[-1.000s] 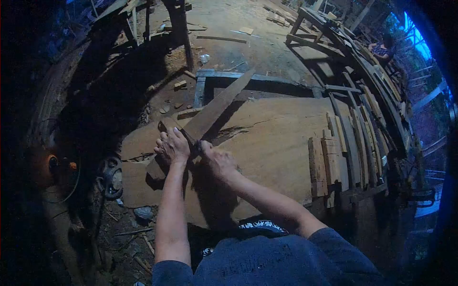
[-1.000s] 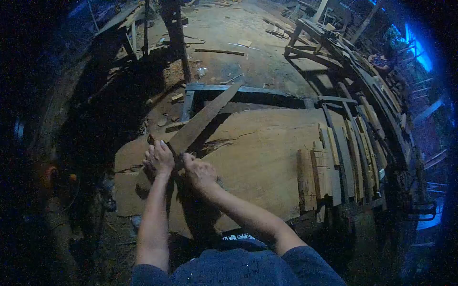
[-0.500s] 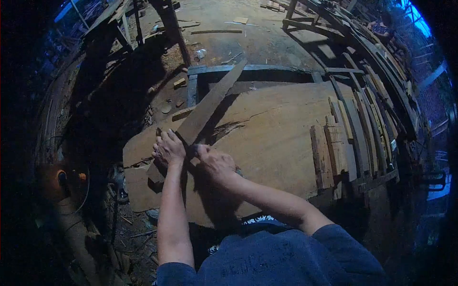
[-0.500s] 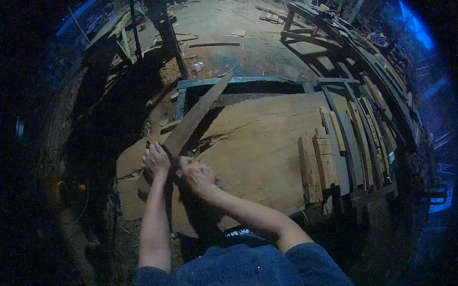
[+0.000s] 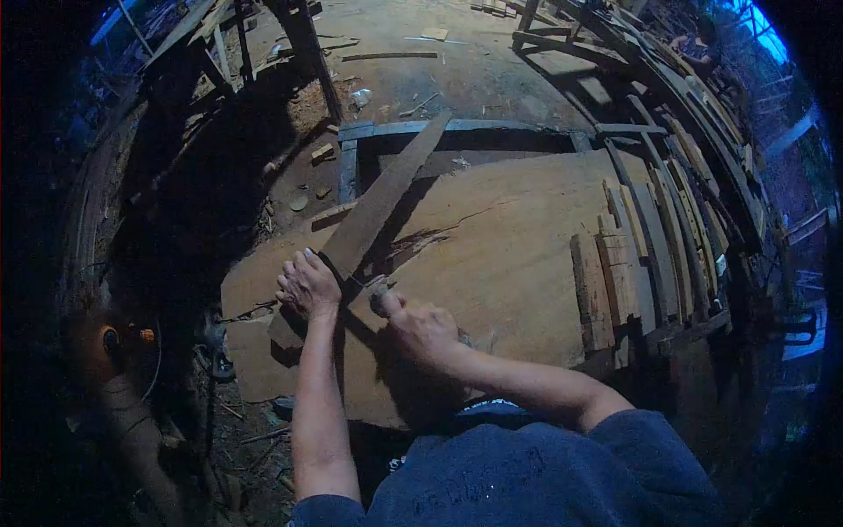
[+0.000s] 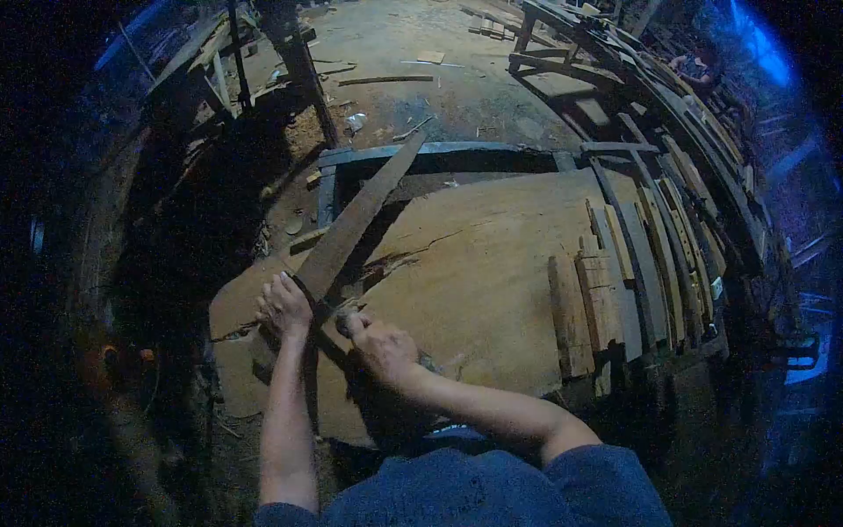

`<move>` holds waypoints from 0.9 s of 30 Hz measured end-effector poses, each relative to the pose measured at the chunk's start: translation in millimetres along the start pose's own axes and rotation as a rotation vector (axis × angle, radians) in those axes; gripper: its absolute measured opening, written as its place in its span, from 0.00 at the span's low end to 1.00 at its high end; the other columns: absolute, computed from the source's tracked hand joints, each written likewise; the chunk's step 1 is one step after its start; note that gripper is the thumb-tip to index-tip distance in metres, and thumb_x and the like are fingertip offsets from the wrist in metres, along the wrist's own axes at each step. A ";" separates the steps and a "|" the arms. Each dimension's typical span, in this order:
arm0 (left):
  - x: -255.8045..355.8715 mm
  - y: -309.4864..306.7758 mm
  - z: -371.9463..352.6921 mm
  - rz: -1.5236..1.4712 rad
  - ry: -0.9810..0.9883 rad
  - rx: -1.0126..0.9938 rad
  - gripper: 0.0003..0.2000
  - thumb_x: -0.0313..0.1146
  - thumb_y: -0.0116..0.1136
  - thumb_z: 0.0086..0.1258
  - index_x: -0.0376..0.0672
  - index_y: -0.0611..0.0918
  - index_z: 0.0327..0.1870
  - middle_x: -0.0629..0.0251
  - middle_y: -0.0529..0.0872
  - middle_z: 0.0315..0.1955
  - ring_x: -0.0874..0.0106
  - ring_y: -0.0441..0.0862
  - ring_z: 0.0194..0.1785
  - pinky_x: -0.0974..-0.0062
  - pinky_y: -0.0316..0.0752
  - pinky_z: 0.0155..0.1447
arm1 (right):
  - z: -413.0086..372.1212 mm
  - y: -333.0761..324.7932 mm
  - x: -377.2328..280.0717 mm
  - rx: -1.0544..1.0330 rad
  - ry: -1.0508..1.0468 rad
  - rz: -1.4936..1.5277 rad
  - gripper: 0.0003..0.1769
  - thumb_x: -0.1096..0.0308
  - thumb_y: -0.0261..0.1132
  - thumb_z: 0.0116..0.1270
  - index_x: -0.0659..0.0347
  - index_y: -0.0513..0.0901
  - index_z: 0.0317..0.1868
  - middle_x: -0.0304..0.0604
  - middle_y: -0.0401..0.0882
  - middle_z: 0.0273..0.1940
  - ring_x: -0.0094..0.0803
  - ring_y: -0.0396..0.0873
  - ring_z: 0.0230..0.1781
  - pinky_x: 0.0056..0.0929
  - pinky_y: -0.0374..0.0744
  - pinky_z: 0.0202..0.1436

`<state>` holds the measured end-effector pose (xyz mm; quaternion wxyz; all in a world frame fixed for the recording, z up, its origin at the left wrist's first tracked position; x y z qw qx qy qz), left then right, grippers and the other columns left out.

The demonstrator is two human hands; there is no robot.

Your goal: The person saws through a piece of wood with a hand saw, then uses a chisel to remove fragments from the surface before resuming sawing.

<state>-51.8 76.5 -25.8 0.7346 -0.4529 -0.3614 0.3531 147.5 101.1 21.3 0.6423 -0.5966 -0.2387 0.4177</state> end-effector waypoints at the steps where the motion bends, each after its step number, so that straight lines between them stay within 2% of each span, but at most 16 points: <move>1: 0.9 -2.7 -2.4 0.030 0.017 0.021 0.16 0.46 0.39 0.71 0.45 0.77 0.38 0.57 0.79 0.41 0.53 0.74 0.47 0.51 0.64 0.49 | 3.5 -0.3 -0.3 -0.009 -0.007 -0.004 0.09 0.67 0.55 0.62 0.61 0.70 0.40 0.39 0.77 0.18 0.31 0.80 0.18 0.28 0.76 0.16; 3: 0.4 1.3 -0.6 0.025 -0.008 -0.034 0.16 0.46 0.39 0.71 0.45 0.77 0.38 0.56 0.79 0.40 0.54 0.74 0.47 0.51 0.64 0.49 | 17.5 4.0 -8.1 -0.214 0.057 0.219 0.13 0.68 0.56 0.61 0.62 0.66 0.45 0.50 0.81 0.27 0.40 0.84 0.29 0.37 0.81 0.28; 6: 0.0 -0.5 2.4 0.021 -0.022 -0.067 0.17 0.46 0.39 0.72 0.45 0.77 0.37 0.56 0.78 0.40 0.53 0.74 0.47 0.51 0.64 0.49 | 64.1 27.1 -24.8 -0.226 0.146 0.164 0.14 0.67 0.56 0.62 0.61 0.65 0.47 0.51 0.81 0.29 0.46 0.83 0.32 0.40 0.80 0.32; 13: 1.0 -1.8 1.6 0.027 -0.008 -0.129 0.19 0.47 0.37 0.72 0.43 0.78 0.39 0.54 0.78 0.42 0.52 0.73 0.49 0.50 0.64 0.51 | 8.9 5.6 4.4 -0.104 0.011 0.050 0.10 0.68 0.54 0.64 0.63 0.67 0.42 0.46 0.81 0.25 0.36 0.84 0.24 0.30 0.80 0.22; 15: 2.9 -5.7 1.8 0.039 -0.028 -0.132 0.19 0.47 0.36 0.72 0.42 0.78 0.40 0.53 0.78 0.43 0.51 0.73 0.50 0.50 0.63 0.52 | 14.0 7.7 -2.7 -0.171 0.182 0.062 0.10 0.68 0.55 0.63 0.64 0.67 0.42 0.46 0.81 0.24 0.35 0.83 0.23 0.31 0.79 0.20; 19: 2.6 -4.1 3.6 0.025 -0.043 -0.054 0.20 0.47 0.34 0.73 0.42 0.78 0.43 0.53 0.77 0.45 0.51 0.72 0.52 0.49 0.62 0.55 | 36.2 21.1 -1.5 -0.095 0.162 0.050 0.10 0.69 0.56 0.62 0.63 0.68 0.41 0.46 0.81 0.23 0.34 0.83 0.22 0.32 0.79 0.19; 21: -3.3 1.3 4.0 0.032 -0.038 -0.070 0.20 0.46 0.35 0.72 0.43 0.79 0.42 0.53 0.78 0.44 0.51 0.72 0.52 0.49 0.62 0.54 | 29.2 20.0 -9.2 -0.007 0.034 0.048 0.10 0.69 0.57 0.60 0.63 0.68 0.40 0.42 0.79 0.21 0.31 0.82 0.19 0.31 0.76 0.15; 22: -6.7 6.4 7.5 0.018 -0.021 -0.109 0.19 0.46 0.36 0.72 0.43 0.79 0.42 0.53 0.78 0.44 0.51 0.72 0.51 0.49 0.63 0.53 | 20.2 8.8 -11.7 -0.032 0.009 -0.110 0.10 0.69 0.57 0.59 0.63 0.69 0.39 0.36 0.75 0.19 0.28 0.78 0.16 0.28 0.72 0.13; 23: -8.7 12.7 9.9 0.000 -0.009 -0.148 0.19 0.46 0.37 0.72 0.43 0.78 0.42 0.53 0.79 0.43 0.50 0.73 0.51 0.49 0.63 0.52 | 20.9 -1.4 -11.5 -0.029 0.010 -0.113 0.10 0.69 0.57 0.59 0.63 0.69 0.39 0.36 0.75 0.19 0.28 0.78 0.16 0.28 0.72 0.13; 25: -3.6 6.9 7.3 -0.012 -0.021 -0.098 0.18 0.46 0.37 0.72 0.43 0.78 0.41 0.53 0.79 0.42 0.50 0.73 0.51 0.48 0.63 0.51 | 25.7 -14.9 -9.4 -0.176 0.050 0.091 0.12 0.71 0.56 0.61 0.65 0.66 0.43 0.50 0.81 0.25 0.41 0.84 0.27 0.34 0.80 0.24; 27: -0.3 0.9 2.8 -0.013 -0.029 -0.049 0.18 0.46 0.38 0.71 0.43 0.78 0.41 0.53 0.79 0.42 0.50 0.73 0.50 0.48 0.63 0.51 | 50.0 6.8 -17.9 -0.136 0.030 0.081 0.12 0.70 0.56 0.61 0.65 0.66 0.43 0.50 0.81 0.25 0.41 0.84 0.27 0.34 0.80 0.24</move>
Point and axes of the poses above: each hand's wrist, its own z-axis towards the middle knuckle, its own y-axis out of the palm, x = y × z, the point moved 1 cm from there along z, towards the middle knuckle
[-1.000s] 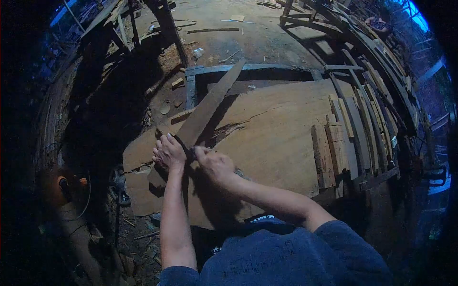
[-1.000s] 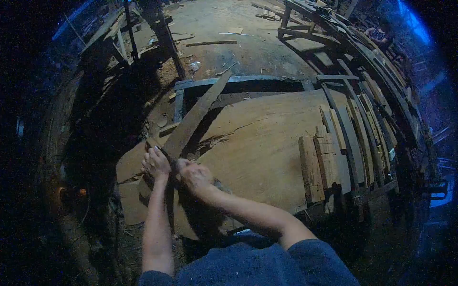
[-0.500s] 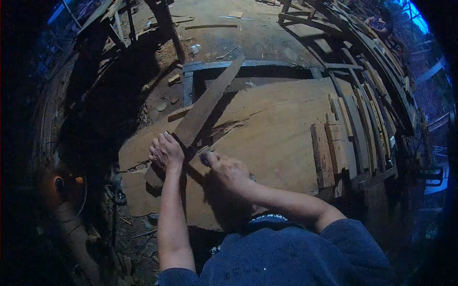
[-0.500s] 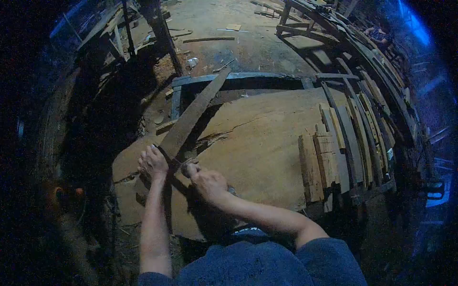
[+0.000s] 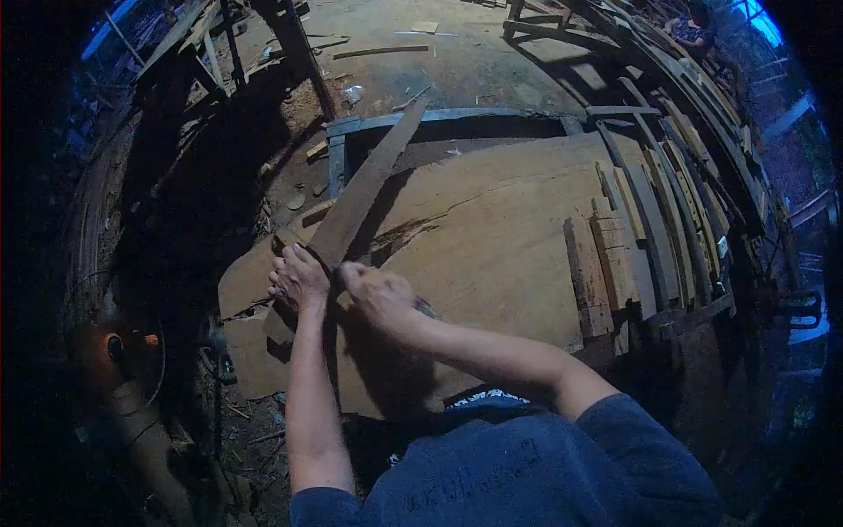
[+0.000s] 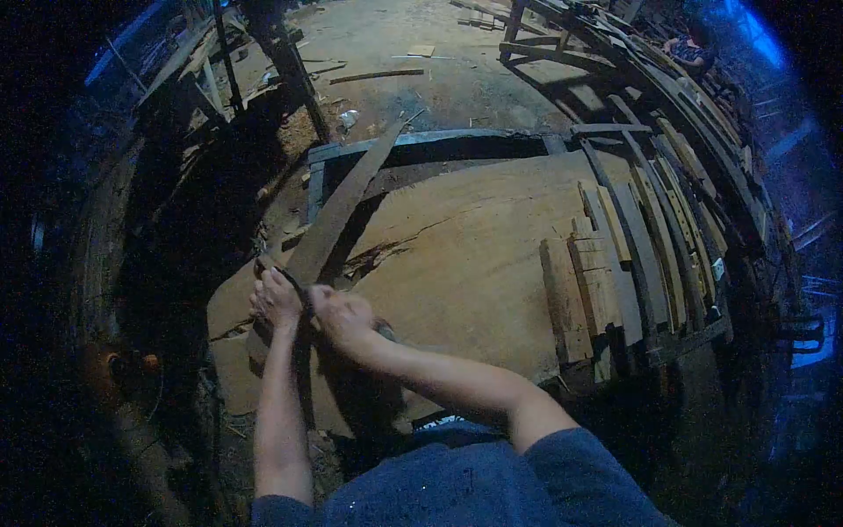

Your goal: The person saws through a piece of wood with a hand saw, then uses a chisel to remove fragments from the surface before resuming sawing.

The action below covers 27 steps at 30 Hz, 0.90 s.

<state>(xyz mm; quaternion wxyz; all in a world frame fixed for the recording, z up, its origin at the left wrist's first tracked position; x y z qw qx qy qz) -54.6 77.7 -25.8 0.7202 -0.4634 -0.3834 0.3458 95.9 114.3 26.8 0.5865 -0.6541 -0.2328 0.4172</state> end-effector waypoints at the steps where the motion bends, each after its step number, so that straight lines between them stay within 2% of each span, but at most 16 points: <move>1: 1.3 -2.1 1.5 0.025 -0.011 -0.036 0.18 0.46 0.39 0.71 0.43 0.78 0.41 0.53 0.79 0.41 0.51 0.73 0.49 0.48 0.64 0.50 | 13.3 8.3 -3.6 0.045 -0.021 -0.011 0.12 0.70 0.56 0.61 0.65 0.66 0.43 0.50 0.81 0.25 0.41 0.84 0.27 0.34 0.80 0.24; 4: 0.9 -6.8 3.4 0.036 -0.014 -0.067 0.18 0.46 0.39 0.71 0.43 0.78 0.40 0.53 0.79 0.40 0.51 0.74 0.49 0.48 0.64 0.50 | 29.5 7.3 -6.4 0.112 -0.060 0.043 0.12 0.69 0.56 0.61 0.64 0.66 0.43 0.51 0.81 0.25 0.41 0.84 0.28 0.34 0.80 0.25; 5: 0.7 -5.4 2.7 0.011 -0.010 -0.073 0.17 0.46 0.39 0.71 0.43 0.78 0.40 0.53 0.79 0.39 0.52 0.74 0.48 0.48 0.64 0.50 | 18.9 4.9 0.1 0.041 0.025 0.131 0.12 0.68 0.55 0.62 0.63 0.66 0.43 0.53 0.81 0.26 0.42 0.84 0.28 0.35 0.80 0.25; 8: -2.6 2.6 5.4 0.040 -0.006 -0.047 0.17 0.46 0.40 0.70 0.44 0.78 0.40 0.53 0.79 0.39 0.52 0.75 0.48 0.49 0.65 0.50 | -10.8 1.9 13.3 -0.029 0.012 0.116 0.12 0.69 0.54 0.63 0.63 0.65 0.44 0.53 0.81 0.27 0.42 0.84 0.29 0.36 0.81 0.27; 9: -5.7 9.3 6.0 0.037 -0.021 -0.052 0.17 0.46 0.40 0.70 0.44 0.78 0.40 0.53 0.79 0.39 0.52 0.75 0.48 0.49 0.65 0.50 | -13.4 -7.4 9.1 -0.142 0.071 0.026 0.12 0.68 0.54 0.63 0.63 0.65 0.44 0.53 0.81 0.28 0.41 0.84 0.30 0.36 0.81 0.28; 10: -8.4 15.4 7.4 0.037 0.001 -0.022 0.17 0.46 0.40 0.70 0.45 0.78 0.40 0.53 0.79 0.39 0.53 0.75 0.47 0.50 0.65 0.49 | -8.4 -2.4 6.9 -0.152 0.068 0.025 0.12 0.68 0.54 0.63 0.63 0.65 0.44 0.53 0.81 0.28 0.41 0.84 0.30 0.36 0.81 0.28; 13: -6.2 7.5 2.4 0.056 0.021 -0.020 0.17 0.46 0.41 0.70 0.45 0.78 0.39 0.53 0.79 0.39 0.53 0.75 0.47 0.51 0.66 0.48 | 23.4 23.4 -4.8 -0.054 0.073 0.059 0.11 0.68 0.54 0.63 0.62 0.65 0.44 0.52 0.82 0.28 0.39 0.85 0.30 0.35 0.81 0.28; 15: -5.7 -1.2 3.0 0.070 0.022 -0.043 0.16 0.46 0.41 0.70 0.44 0.78 0.39 0.54 0.79 0.39 0.52 0.75 0.47 0.51 0.65 0.48 | 39.6 26.2 -12.8 0.089 0.029 -0.007 0.13 0.64 0.55 0.63 0.63 0.67 0.43 0.46 0.82 0.27 0.39 0.84 0.26 0.35 0.80 0.23; 16: -5.4 -0.2 1.9 0.070 0.021 -0.044 0.16 0.46 0.41 0.70 0.44 0.78 0.39 0.54 0.79 0.39 0.52 0.75 0.47 0.51 0.65 0.48 | 35.2 21.8 -10.9 0.088 0.029 -0.007 0.13 0.64 0.55 0.63 0.63 0.67 0.43 0.46 0.82 0.27 0.39 0.84 0.26 0.35 0.80 0.23; 18: -2.5 4.8 0.9 0.033 -0.003 0.036 0.16 0.46 0.41 0.69 0.45 0.78 0.38 0.55 0.79 0.38 0.52 0.74 0.46 0.51 0.63 0.48 | 17.3 10.5 4.7 -0.043 -0.011 -0.023 0.14 0.63 0.56 0.62 0.62 0.67 0.43 0.46 0.82 0.27 0.40 0.84 0.27 0.35 0.80 0.23; 22: -1.4 1.6 0.1 0.059 -0.005 0.027 0.16 0.46 0.41 0.69 0.45 0.78 0.38 0.56 0.80 0.38 0.53 0.74 0.46 0.51 0.62 0.48 | 1.0 18.1 5.6 -0.031 0.042 0.026 0.14 0.65 0.57 0.61 0.62 0.66 0.44 0.45 0.82 0.26 0.35 0.84 0.26 0.35 0.79 0.22; 24: 0.4 -2.9 1.5 0.057 -0.024 -0.038 0.16 0.46 0.41 0.70 0.44 0.78 0.39 0.56 0.79 0.39 0.53 0.74 0.46 0.51 0.62 0.49 | 20.7 16.7 -8.8 0.004 0.037 -0.068 0.12 0.66 0.56 0.61 0.61 0.66 0.42 0.45 0.82 0.26 0.31 0.84 0.25 0.34 0.79 0.21; 26: -9.3 14.5 7.4 0.039 -0.015 -0.052 0.17 0.46 0.40 0.70 0.44 0.78 0.39 0.55 0.79 0.40 0.53 0.74 0.47 0.51 0.62 0.49 | 37.0 11.9 -16.5 -0.067 0.086 0.019 0.13 0.69 0.54 0.62 0.63 0.65 0.45 0.52 0.82 0.30 0.36 0.85 0.32 0.34 0.81 0.28; 27: -13.9 21.4 9.0 0.016 -0.010 -0.077 0.17 0.45 0.39 0.70 0.44 0.78 0.39 0.55 0.79 0.41 0.53 0.73 0.47 0.51 0.62 0.50 | 38.8 17.2 -13.9 -0.106 0.130 0.008 0.13 0.68 0.54 0.63 0.63 0.65 0.46 0.52 0.82 0.30 0.39 0.85 0.33 0.35 0.81 0.29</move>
Point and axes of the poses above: each hand's wrist, its own z-axis towards the middle knuckle, its own y-axis out of the palm, x = y × z, the point moved 1 cm from there along z, towards the middle knuckle
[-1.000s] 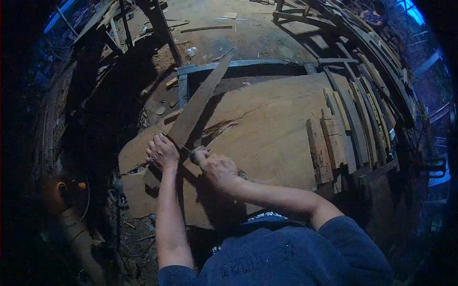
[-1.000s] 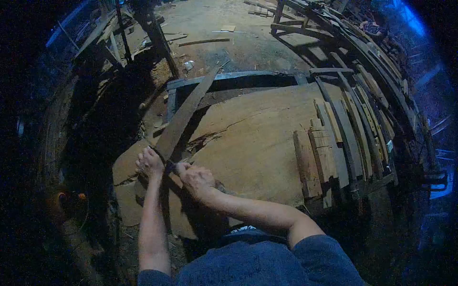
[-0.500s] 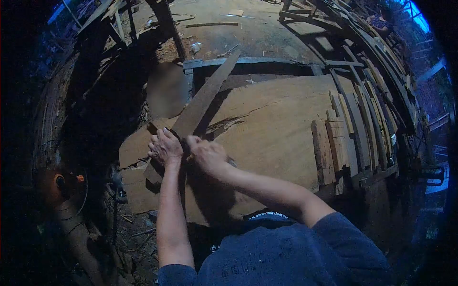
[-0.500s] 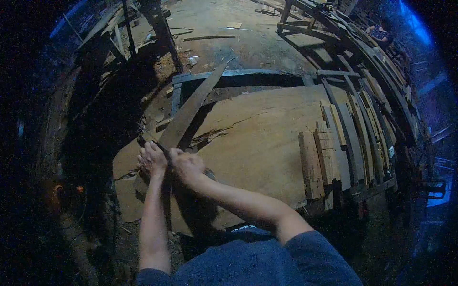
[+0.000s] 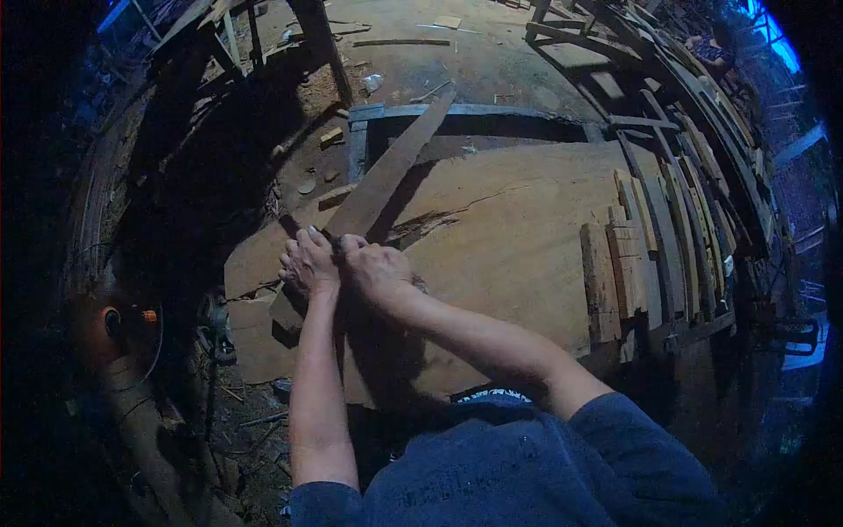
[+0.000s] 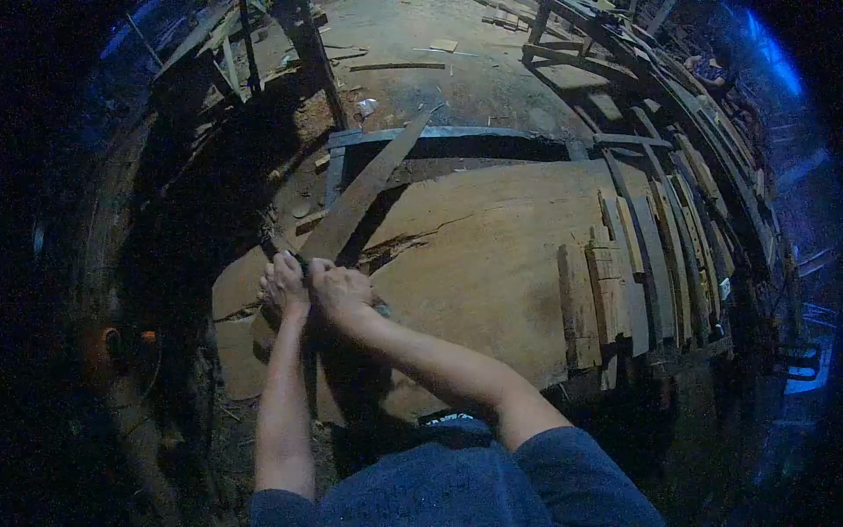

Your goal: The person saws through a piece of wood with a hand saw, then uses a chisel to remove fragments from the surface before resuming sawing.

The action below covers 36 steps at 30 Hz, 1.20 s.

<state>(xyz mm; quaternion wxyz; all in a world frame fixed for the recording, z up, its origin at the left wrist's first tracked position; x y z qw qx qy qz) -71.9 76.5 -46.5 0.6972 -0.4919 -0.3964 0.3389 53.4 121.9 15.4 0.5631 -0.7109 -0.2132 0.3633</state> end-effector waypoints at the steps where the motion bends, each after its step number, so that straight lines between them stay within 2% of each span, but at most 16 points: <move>1: 3.7 -7.9 -2.5 -0.002 -0.004 -0.001 0.17 0.45 0.39 0.70 0.44 0.78 0.39 0.55 0.79 0.41 0.53 0.73 0.47 0.51 0.62 0.50 | -8.0 -9.5 3.8 -0.001 -0.002 -0.004 0.13 0.68 0.54 0.63 0.63 0.65 0.46 0.52 0.82 0.30 0.39 0.85 0.33 0.35 0.81 0.29; 5: 12.0 -19.8 -8.7 -0.010 -0.021 0.053 0.17 0.46 0.37 0.71 0.44 0.78 0.40 0.54 0.78 0.42 0.53 0.73 0.48 0.52 0.62 0.52 | -46.6 -18.6 29.0 -0.116 -0.075 0.066 0.15 0.67 0.53 0.64 0.62 0.64 0.49 0.53 0.82 0.30 0.44 0.84 0.33 0.42 0.81 0.32; 7: 13.6 -21.3 -11.3 0.007 -0.003 0.080 0.18 0.46 0.37 0.72 0.44 0.78 0.41 0.54 0.77 0.43 0.53 0.73 0.48 0.51 0.62 0.52 | -49.4 -18.0 22.2 -0.120 0.019 0.044 0.15 0.68 0.53 0.63 0.61 0.64 0.49 0.53 0.81 0.29 0.44 0.84 0.33 0.42 0.80 0.34; 8: 14.8 -23.7 -11.5 -0.006 -0.009 0.055 0.18 0.46 0.37 0.72 0.44 0.78 0.41 0.54 0.77 0.42 0.53 0.73 0.49 0.51 0.62 0.52 | -43.6 -4.9 23.9 0.070 -0.126 0.200 0.14 0.70 0.53 0.62 0.61 0.65 0.48 0.52 0.81 0.29 0.45 0.84 0.33 0.41 0.80 0.34; 9: 15.8 -26.8 -11.1 -0.018 -0.015 0.033 0.18 0.46 0.36 0.72 0.44 0.78 0.42 0.54 0.77 0.42 0.54 0.73 0.49 0.51 0.62 0.52 | -33.6 1.2 19.9 0.073 -0.124 0.205 0.14 0.70 0.53 0.62 0.61 0.65 0.48 0.52 0.81 0.29 0.45 0.84 0.33 0.41 0.80 0.34; 11: 18.5 -32.4 -8.9 0.006 -0.038 -0.021 0.18 0.46 0.36 0.72 0.44 0.78 0.42 0.54 0.77 0.42 0.54 0.72 0.49 0.51 0.62 0.52 | -13.8 4.0 8.9 0.129 -0.095 -0.016 0.11 0.68 0.56 0.63 0.63 0.66 0.42 0.48 0.81 0.26 0.37 0.84 0.26 0.32 0.81 0.23; 13: 15.6 -29.9 -7.6 0.021 -0.069 -0.084 0.18 0.46 0.36 0.72 0.44 0.78 0.43 0.54 0.77 0.42 0.54 0.72 0.50 0.51 0.61 0.52 | -24.8 -4.8 19.0 0.107 -0.109 0.022 0.12 0.68 0.55 0.63 0.63 0.66 0.44 0.47 0.81 0.27 0.39 0.84 0.27 0.34 0.81 0.24; 15: 12.9 -23.6 -9.6 -0.019 -0.012 0.048 0.18 0.46 0.37 0.72 0.45 0.78 0.42 0.54 0.77 0.42 0.53 0.73 0.49 0.51 0.61 0.52 | -45.3 -6.6 33.8 0.108 -0.117 0.034 0.11 0.68 0.55 0.63 0.62 0.66 0.43 0.45 0.81 0.24 0.37 0.84 0.23 0.32 0.79 0.20; 16: 13.3 -22.7 -9.3 -0.026 -0.025 0.045 0.18 0.46 0.37 0.72 0.45 0.78 0.42 0.54 0.77 0.42 0.53 0.73 0.49 0.51 0.61 0.52 | -51.1 -7.4 34.7 -0.056 -0.041 0.037 0.12 0.69 0.54 0.63 0.61 0.63 0.44 0.50 0.82 0.27 0.45 0.84 0.28 0.40 0.80 0.29; 23: 15.6 -28.9 -8.6 0.016 -0.034 0.003 0.18 0.47 0.37 0.71 0.44 0.77 0.40 0.54 0.77 0.43 0.52 0.73 0.49 0.51 0.61 0.53 | -9.1 -5.2 5.4 -0.002 -0.017 -0.020 0.13 0.68 0.54 0.64 0.61 0.62 0.45 0.52 0.82 0.30 0.46 0.84 0.32 0.41 0.80 0.34; 26: 12.7 -21.8 -8.6 -0.002 -0.025 0.050 0.18 0.46 0.37 0.71 0.44 0.78 0.40 0.53 0.78 0.42 0.52 0.74 0.48 0.50 0.62 0.52 | -25.5 -6.3 20.1 0.008 -0.132 0.092 0.14 0.67 0.55 0.63 0.61 0.62 0.46 0.53 0.82 0.31 0.46 0.84 0.34 0.41 0.80 0.35; 29: 11.1 -17.7 -8.5 0.000 -0.020 0.096 0.18 0.47 0.38 0.71 0.44 0.78 0.40 0.53 0.79 0.40 0.52 0.74 0.47 0.50 0.63 0.50 | -47.8 -10.2 26.7 -0.130 0.011 -0.009 0.15 0.66 0.57 0.63 0.62 0.63 0.45 0.53 0.82 0.30 0.46 0.83 0.32 0.41 0.80 0.35; 31: 12.0 -24.4 -11.3 0.030 -0.008 0.079 0.18 0.47 0.38 0.71 0.43 0.78 0.40 0.53 0.79 0.40 0.52 0.75 0.47 0.50 0.64 0.50 | -43.1 -10.4 22.1 0.111 -0.117 0.106 0.13 0.68 0.57 0.61 0.63 0.66 0.44 0.48 0.82 0.27 0.36 0.84 0.25 0.32 0.80 0.22; 32: 13.7 -29.8 -11.9 0.024 -0.010 0.039 0.18 0.47 0.37 0.71 0.43 0.78 0.40 0.53 0.79 0.40 0.52 0.75 0.47 0.50 0.64 0.50 | -31.8 -13.1 13.4 0.042 -0.083 0.083 0.12 0.68 0.56 0.63 0.63 0.66 0.44 0.50 0.82 0.29 0.39 0.84 0.28 0.34 0.81 0.27; 35: 16.8 -35.1 -10.0 0.025 -0.009 0.017 0.18 0.46 0.37 0.72 0.43 0.78 0.40 0.52 0.78 0.40 0.52 0.74 0.47 0.50 0.64 0.50 | -5.0 -3.8 0.4 0.023 -0.049 0.079 0.12 0.67 0.55 0.64 0.64 0.66 0.44 0.54 0.82 0.31 0.40 0.84 0.31 0.36 0.81 0.29; 36: 15.6 -33.6 -10.0 0.025 -0.011 0.018 0.19 0.46 0.37 0.72 0.43 0.77 0.41 0.52 0.78 0.40 0.52 0.74 0.47 0.50 0.64 0.50 | -10.0 -19.4 2.8 -0.116 -0.029 0.159 0.15 0.67 0.56 0.63 0.63 0.62 0.45 0.59 0.80 0.38 0.50 0.82 0.40 0.43 0.79 0.41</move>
Point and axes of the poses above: each hand's wrist, its own z-axis towards the middle knuckle, its own y-axis out of the palm, x = y × z, the point moved 1 cm from there along z, towards the middle knuckle
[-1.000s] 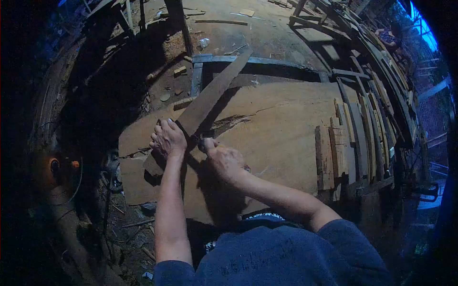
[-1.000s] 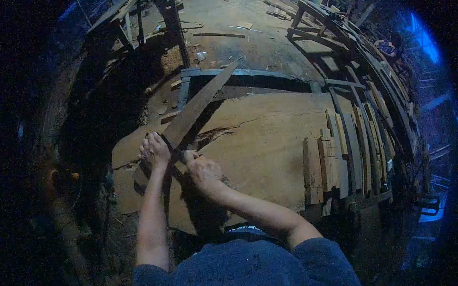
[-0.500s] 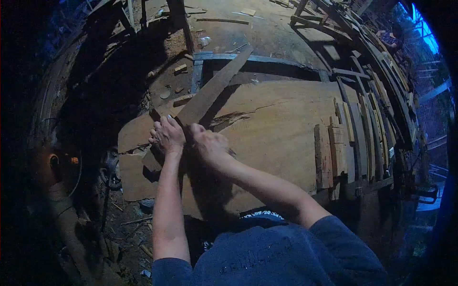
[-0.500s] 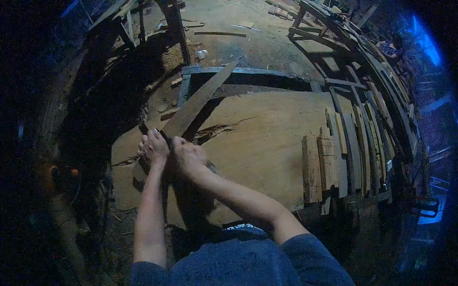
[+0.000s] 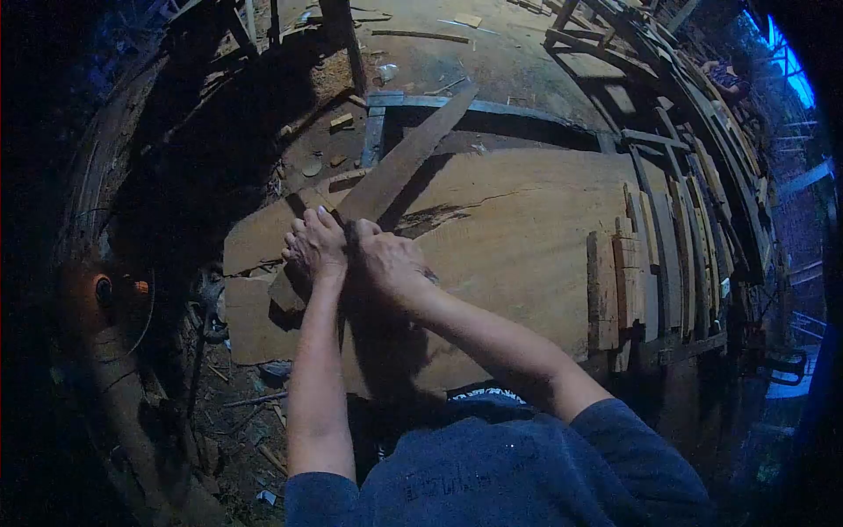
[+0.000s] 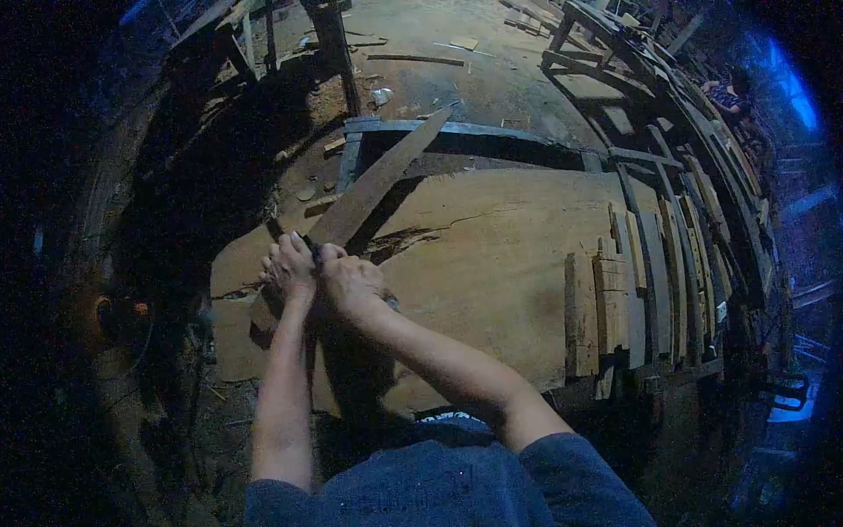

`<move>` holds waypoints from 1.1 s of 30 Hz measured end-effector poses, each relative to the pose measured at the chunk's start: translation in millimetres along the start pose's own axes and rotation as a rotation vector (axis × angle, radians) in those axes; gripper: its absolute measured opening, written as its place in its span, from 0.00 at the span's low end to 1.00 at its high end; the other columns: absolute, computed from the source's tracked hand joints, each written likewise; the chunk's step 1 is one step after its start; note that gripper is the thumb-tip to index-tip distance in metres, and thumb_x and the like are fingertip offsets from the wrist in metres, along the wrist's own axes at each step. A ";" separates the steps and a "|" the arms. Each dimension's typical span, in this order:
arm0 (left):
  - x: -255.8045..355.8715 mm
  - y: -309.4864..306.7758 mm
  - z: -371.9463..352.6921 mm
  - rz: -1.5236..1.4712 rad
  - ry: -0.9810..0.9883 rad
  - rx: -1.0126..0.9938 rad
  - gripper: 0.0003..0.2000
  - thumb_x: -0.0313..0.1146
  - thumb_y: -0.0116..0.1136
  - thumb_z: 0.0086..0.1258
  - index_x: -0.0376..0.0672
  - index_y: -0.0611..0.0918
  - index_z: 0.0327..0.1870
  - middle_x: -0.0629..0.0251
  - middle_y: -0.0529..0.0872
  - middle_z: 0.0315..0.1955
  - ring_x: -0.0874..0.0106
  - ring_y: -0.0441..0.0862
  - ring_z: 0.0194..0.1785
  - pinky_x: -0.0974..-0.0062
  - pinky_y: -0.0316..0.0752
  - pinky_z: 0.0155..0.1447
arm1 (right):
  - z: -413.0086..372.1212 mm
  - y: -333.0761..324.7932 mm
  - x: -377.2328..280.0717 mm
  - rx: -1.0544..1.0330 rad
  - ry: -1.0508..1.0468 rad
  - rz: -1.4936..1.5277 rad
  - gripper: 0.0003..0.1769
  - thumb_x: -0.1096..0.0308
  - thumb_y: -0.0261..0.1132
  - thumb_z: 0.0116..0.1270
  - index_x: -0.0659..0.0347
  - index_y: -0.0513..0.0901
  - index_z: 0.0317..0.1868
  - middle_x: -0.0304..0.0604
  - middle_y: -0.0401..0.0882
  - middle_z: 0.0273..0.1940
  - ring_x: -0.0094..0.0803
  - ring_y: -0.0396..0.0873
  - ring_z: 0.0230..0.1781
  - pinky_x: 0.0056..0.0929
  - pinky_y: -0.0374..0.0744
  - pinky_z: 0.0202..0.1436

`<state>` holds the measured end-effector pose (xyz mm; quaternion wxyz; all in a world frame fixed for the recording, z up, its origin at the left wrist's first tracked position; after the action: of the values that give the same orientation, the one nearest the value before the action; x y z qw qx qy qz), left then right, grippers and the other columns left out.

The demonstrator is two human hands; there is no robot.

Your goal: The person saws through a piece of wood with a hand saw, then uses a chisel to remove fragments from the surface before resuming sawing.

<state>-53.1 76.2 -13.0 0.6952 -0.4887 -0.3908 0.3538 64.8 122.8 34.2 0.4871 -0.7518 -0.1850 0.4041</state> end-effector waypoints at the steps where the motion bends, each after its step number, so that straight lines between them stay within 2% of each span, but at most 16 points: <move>1: -1.5 2.1 0.5 -0.003 -0.004 -0.002 0.19 0.46 0.37 0.72 0.43 0.77 0.41 0.52 0.78 0.40 0.52 0.74 0.47 0.50 0.64 0.50 | -8.0 -5.8 5.3 -0.003 -0.001 -0.005 0.15 0.67 0.56 0.63 0.63 0.62 0.45 0.59 0.80 0.38 0.50 0.82 0.40 0.43 0.79 0.41; 3: -2.3 6.2 0.4 -0.038 0.011 0.041 0.18 0.47 0.37 0.72 0.43 0.78 0.40 0.52 0.79 0.39 0.51 0.74 0.47 0.50 0.64 0.50 | -30.2 -8.6 16.6 -0.106 0.030 -0.005 0.15 0.69 0.55 0.63 0.64 0.62 0.46 0.60 0.80 0.38 0.52 0.82 0.40 0.43 0.79 0.41; 5: -1.9 8.8 -1.0 -0.038 0.001 0.052 0.18 0.46 0.37 0.72 0.43 0.78 0.39 0.52 0.78 0.39 0.52 0.74 0.47 0.50 0.64 0.50 | -41.3 -6.1 17.3 -0.054 -0.004 -0.052 0.15 0.69 0.54 0.63 0.64 0.61 0.46 0.58 0.81 0.36 0.50 0.82 0.38 0.43 0.79 0.40; 8: -2.1 7.3 -1.2 -0.023 0.006 0.040 0.18 0.46 0.38 0.72 0.43 0.78 0.39 0.52 0.78 0.40 0.52 0.74 0.48 0.50 0.63 0.50 | -13.1 18.4 12.4 0.011 0.020 -0.035 0.14 0.69 0.54 0.64 0.63 0.62 0.46 0.55 0.82 0.33 0.49 0.83 0.34 0.43 0.79 0.38; 10: 0.0 2.4 1.5 -0.015 -0.003 0.021 0.18 0.46 0.38 0.72 0.43 0.78 0.39 0.52 0.78 0.40 0.52 0.74 0.48 0.50 0.63 0.51 | 12.2 19.5 -2.3 0.104 0.050 -0.125 0.12 0.66 0.51 0.67 0.65 0.63 0.44 0.53 0.81 0.33 0.48 0.83 0.34 0.43 0.81 0.32; 14: -0.2 2.6 0.5 -0.037 -0.002 0.045 0.18 0.46 0.38 0.71 0.43 0.78 0.39 0.52 0.78 0.40 0.52 0.74 0.47 0.50 0.64 0.50 | -18.4 10.7 19.3 0.110 -0.096 -0.029 0.12 0.70 0.52 0.65 0.63 0.63 0.46 0.55 0.82 0.31 0.49 0.83 0.33 0.41 0.80 0.37; 16: -1.0 4.7 -1.6 -0.058 -0.016 0.046 0.18 0.47 0.38 0.71 0.43 0.78 0.38 0.52 0.78 0.39 0.51 0.74 0.47 0.50 0.64 0.49 | -45.1 -1.3 18.4 -0.067 0.085 -0.150 0.12 0.71 0.52 0.64 0.62 0.63 0.46 0.57 0.82 0.35 0.48 0.83 0.37 0.41 0.79 0.39; 19: 1.3 2.1 -3.0 -0.050 0.001 0.055 0.18 0.46 0.38 0.71 0.43 0.78 0.38 0.52 0.78 0.39 0.51 0.74 0.48 0.50 0.64 0.50 | -33.4 1.2 14.5 0.019 0.014 -0.033 0.11 0.71 0.51 0.65 0.60 0.63 0.47 0.57 0.81 0.37 0.49 0.82 0.39 0.42 0.79 0.39; 22: 0.1 0.5 1.5 -0.014 -0.003 0.014 0.18 0.46 0.38 0.71 0.43 0.78 0.39 0.51 0.78 0.40 0.52 0.74 0.48 0.50 0.63 0.51 | 1.7 -4.8 -6.1 0.006 0.033 -0.043 0.11 0.71 0.51 0.65 0.58 0.64 0.48 0.56 0.81 0.38 0.49 0.82 0.39 0.43 0.79 0.38; 26: -2.1 7.3 2.0 -0.038 -0.004 0.011 0.18 0.46 0.38 0.71 0.43 0.78 0.41 0.52 0.78 0.40 0.52 0.74 0.48 0.51 0.62 0.52 | -25.0 7.9 19.0 0.036 -0.091 -0.014 0.10 0.70 0.50 0.65 0.60 0.64 0.47 0.57 0.81 0.36 0.49 0.82 0.38 0.44 0.79 0.38; 28: -2.3 4.1 -0.3 -0.051 -0.014 0.009 0.17 0.45 0.38 0.71 0.43 0.78 0.42 0.52 0.78 0.40 0.52 0.74 0.48 0.51 0.62 0.52 | -47.9 9.1 24.8 -0.042 0.056 -0.141 0.10 0.69 0.51 0.65 0.61 0.64 0.45 0.57 0.81 0.35 0.48 0.82 0.38 0.43 0.79 0.36; 29: -0.7 2.3 1.0 -0.049 -0.023 -0.007 0.17 0.45 0.38 0.71 0.43 0.78 0.42 0.52 0.78 0.40 0.53 0.74 0.48 0.51 0.62 0.53 | -46.4 11.4 22.9 -0.056 0.054 -0.146 0.10 0.69 0.51 0.65 0.61 0.64 0.45 0.57 0.81 0.35 0.48 0.82 0.38 0.43 0.79 0.36; 32: 0.1 0.3 -2.1 -0.038 -0.009 -0.015 0.17 0.45 0.38 0.72 0.43 0.78 0.42 0.52 0.78 0.40 0.53 0.73 0.48 0.51 0.62 0.53 | -24.2 21.2 11.0 -0.061 0.088 -0.147 0.09 0.67 0.50 0.67 0.60 0.64 0.45 0.57 0.81 0.34 0.48 0.83 0.36 0.44 0.79 0.34; 33: 0.3 -1.1 -1.0 -0.038 -0.004 -0.004 0.17 0.44 0.38 0.72 0.43 0.78 0.42 0.52 0.78 0.40 0.53 0.73 0.48 0.52 0.62 0.53 | -11.4 24.2 5.2 0.106 0.031 -0.265 0.09 0.68 0.51 0.66 0.63 0.66 0.43 0.51 0.81 0.28 0.40 0.82 0.27 0.35 0.79 0.25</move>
<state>-51.9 75.7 -12.1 0.7000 -0.4820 -0.4020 0.3407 74.2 108.6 12.9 0.5780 -0.7002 -0.2537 0.3336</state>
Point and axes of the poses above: each hand's wrist, its own z-axis towards the middle knuckle, its own y-axis out of the palm, x = y × z, the point moved 1 cm from there along z, towards the middle knuckle
